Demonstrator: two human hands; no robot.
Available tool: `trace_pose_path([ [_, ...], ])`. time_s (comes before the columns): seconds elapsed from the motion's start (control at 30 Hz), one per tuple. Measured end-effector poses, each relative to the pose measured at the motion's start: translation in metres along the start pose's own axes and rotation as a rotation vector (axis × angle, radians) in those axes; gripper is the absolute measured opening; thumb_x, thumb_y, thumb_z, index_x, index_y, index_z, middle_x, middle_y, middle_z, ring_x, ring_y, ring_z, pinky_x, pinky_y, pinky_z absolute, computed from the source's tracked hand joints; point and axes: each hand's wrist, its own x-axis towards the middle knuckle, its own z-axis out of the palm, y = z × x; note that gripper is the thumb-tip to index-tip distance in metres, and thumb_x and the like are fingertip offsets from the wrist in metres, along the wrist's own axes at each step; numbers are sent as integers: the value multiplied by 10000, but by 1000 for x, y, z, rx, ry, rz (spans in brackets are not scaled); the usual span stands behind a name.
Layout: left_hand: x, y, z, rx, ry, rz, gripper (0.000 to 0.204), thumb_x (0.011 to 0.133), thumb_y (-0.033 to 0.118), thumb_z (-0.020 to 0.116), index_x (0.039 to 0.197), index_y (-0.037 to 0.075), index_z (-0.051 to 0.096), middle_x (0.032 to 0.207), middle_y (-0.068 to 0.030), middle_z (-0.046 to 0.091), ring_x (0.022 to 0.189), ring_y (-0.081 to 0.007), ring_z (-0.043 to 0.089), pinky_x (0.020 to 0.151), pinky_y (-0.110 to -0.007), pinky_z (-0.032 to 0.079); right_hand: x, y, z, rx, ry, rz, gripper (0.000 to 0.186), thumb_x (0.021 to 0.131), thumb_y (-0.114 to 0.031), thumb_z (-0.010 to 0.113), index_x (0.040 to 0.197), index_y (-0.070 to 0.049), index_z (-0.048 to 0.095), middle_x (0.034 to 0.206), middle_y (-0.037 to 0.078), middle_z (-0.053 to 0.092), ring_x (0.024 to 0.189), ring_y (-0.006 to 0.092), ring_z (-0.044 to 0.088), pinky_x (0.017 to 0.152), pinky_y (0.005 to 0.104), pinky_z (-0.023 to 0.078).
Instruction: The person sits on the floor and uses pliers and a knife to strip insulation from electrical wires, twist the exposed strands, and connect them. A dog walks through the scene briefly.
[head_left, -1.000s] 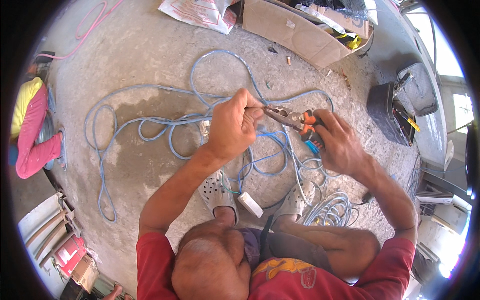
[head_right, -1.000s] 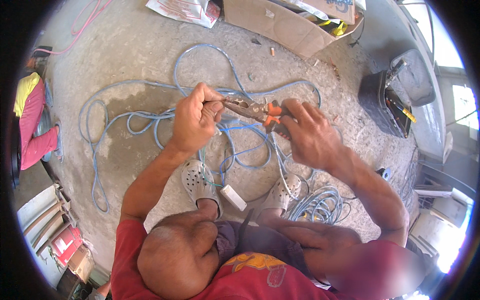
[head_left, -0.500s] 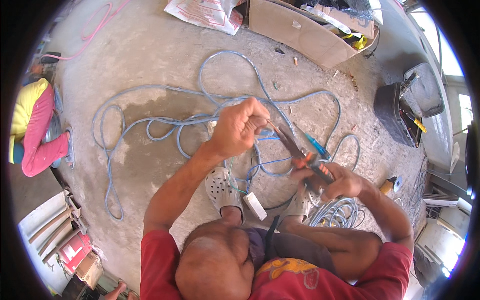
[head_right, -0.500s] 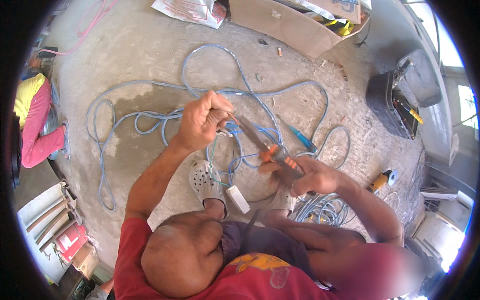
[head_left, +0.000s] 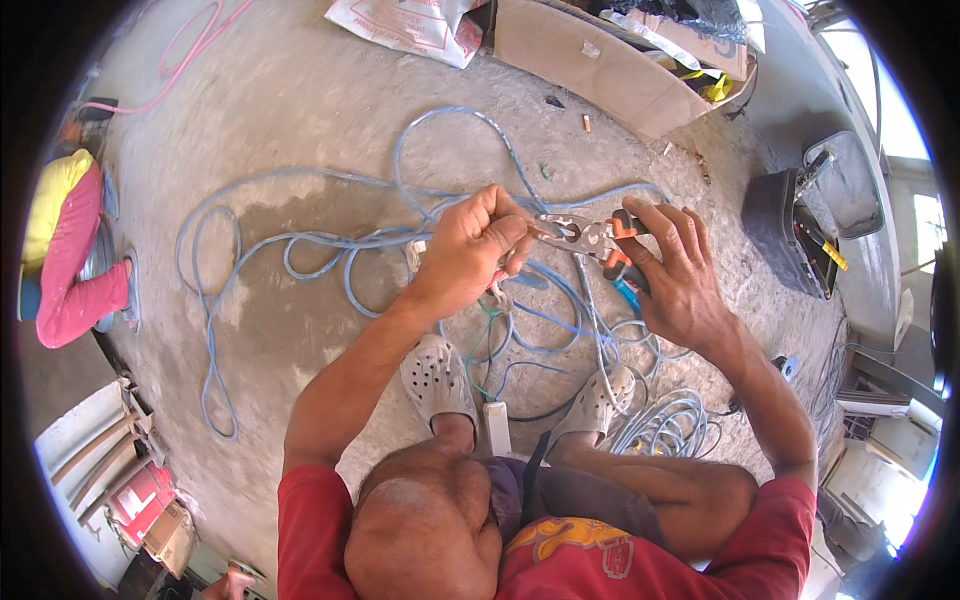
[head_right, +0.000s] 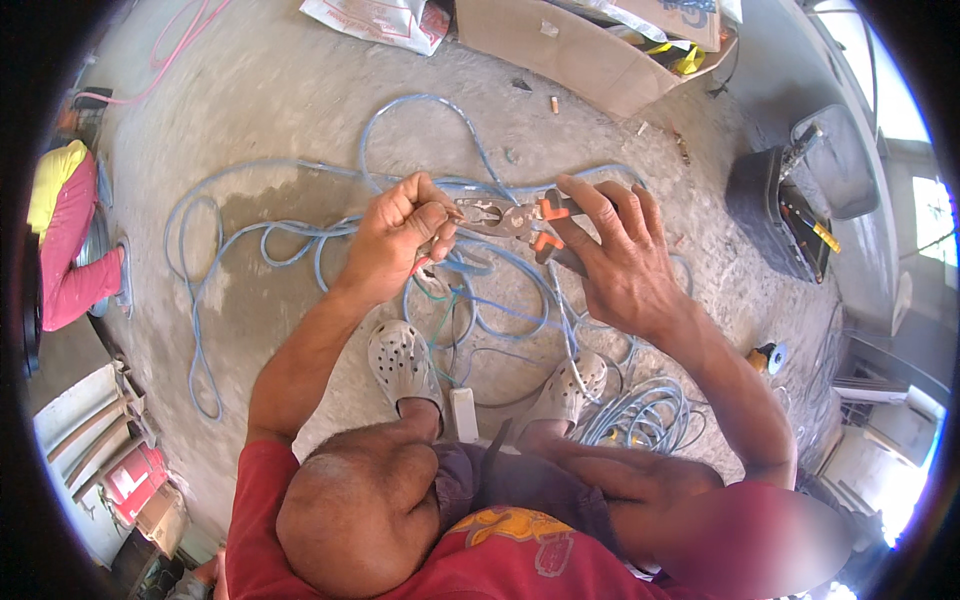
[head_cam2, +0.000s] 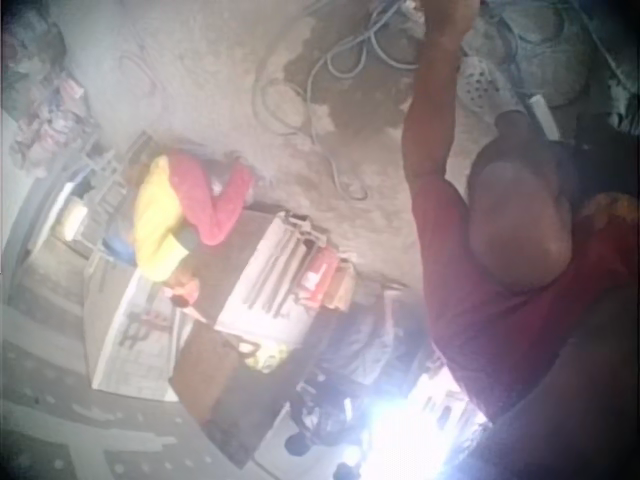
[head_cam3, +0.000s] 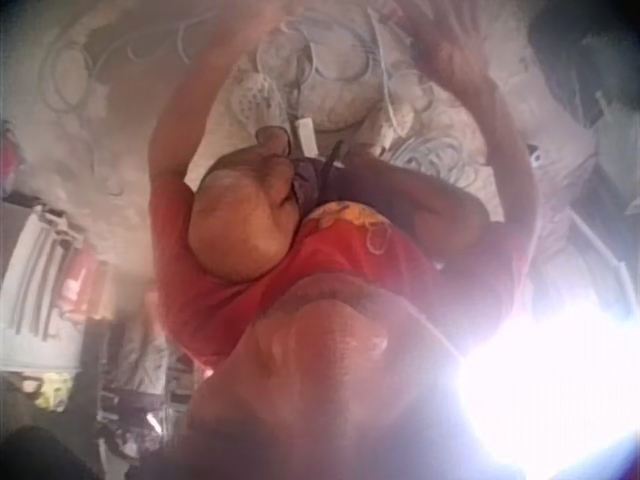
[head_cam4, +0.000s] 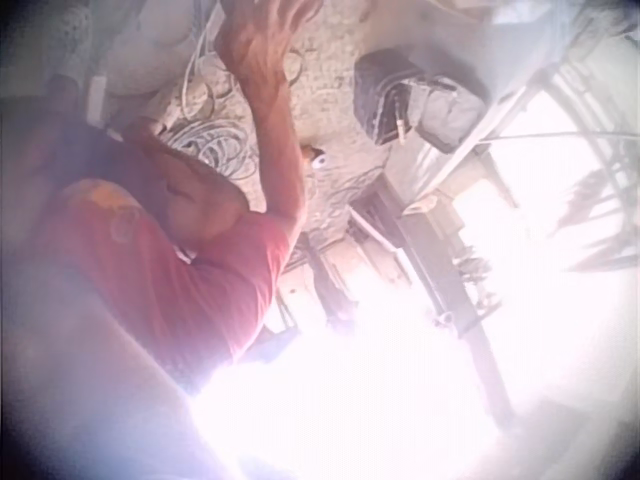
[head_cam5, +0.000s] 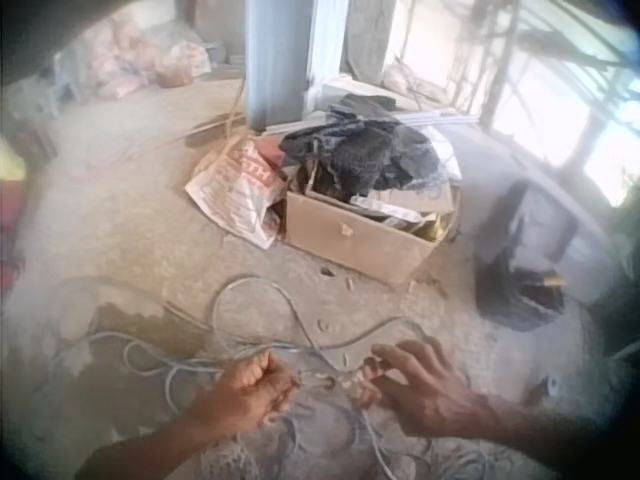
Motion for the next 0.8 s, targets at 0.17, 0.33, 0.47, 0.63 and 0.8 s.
trace_pose_path([
  [0.17,1,-4,-2,30,31,35,127,1041,124,512,946,47,546,746,-18,571,638,-82,501,573,-232,407,2,-3,0,-21,-12,11,403,769,-108,721,1169,-87,672,1334,72,492,1130,283,510,953,458,429],
  [0.33,1,-7,1,216,108,90,127,1041,113,509,932,51,528,742,-10,576,619,-76,493,550,-215,392,1,-1,1,-21,-36,-2,401,766,-96,715,1163,-70,666,1283,82,514,1074,281,538,900,439,458],
  [0.47,2,-11,4,465,170,326,139,1037,118,531,923,39,514,765,-40,609,620,-75,516,551,-224,426,-5,-1,3,174,-103,42,392,737,-52,696,1127,-35,666,1264,126,517,1037,317,553,890,444,468],
  [0.63,12,-26,-8,612,153,770,165,1038,127,532,908,30,502,819,-83,649,611,-84,541,531,-239,453,-4,-10,-11,1030,-396,141,415,646,-8,582,1054,20,649,1199,161,510,913,286,590,743,377,487],
  [0.8,12,-15,0,450,-20,824,162,1045,133,520,914,39,507,792,-75,627,600,-79,516,527,-237,444,-32,-15,4,2405,-799,669,533,571,-56,665,1100,11,661,1148,121,460,828,238,550,640,350,469],
])
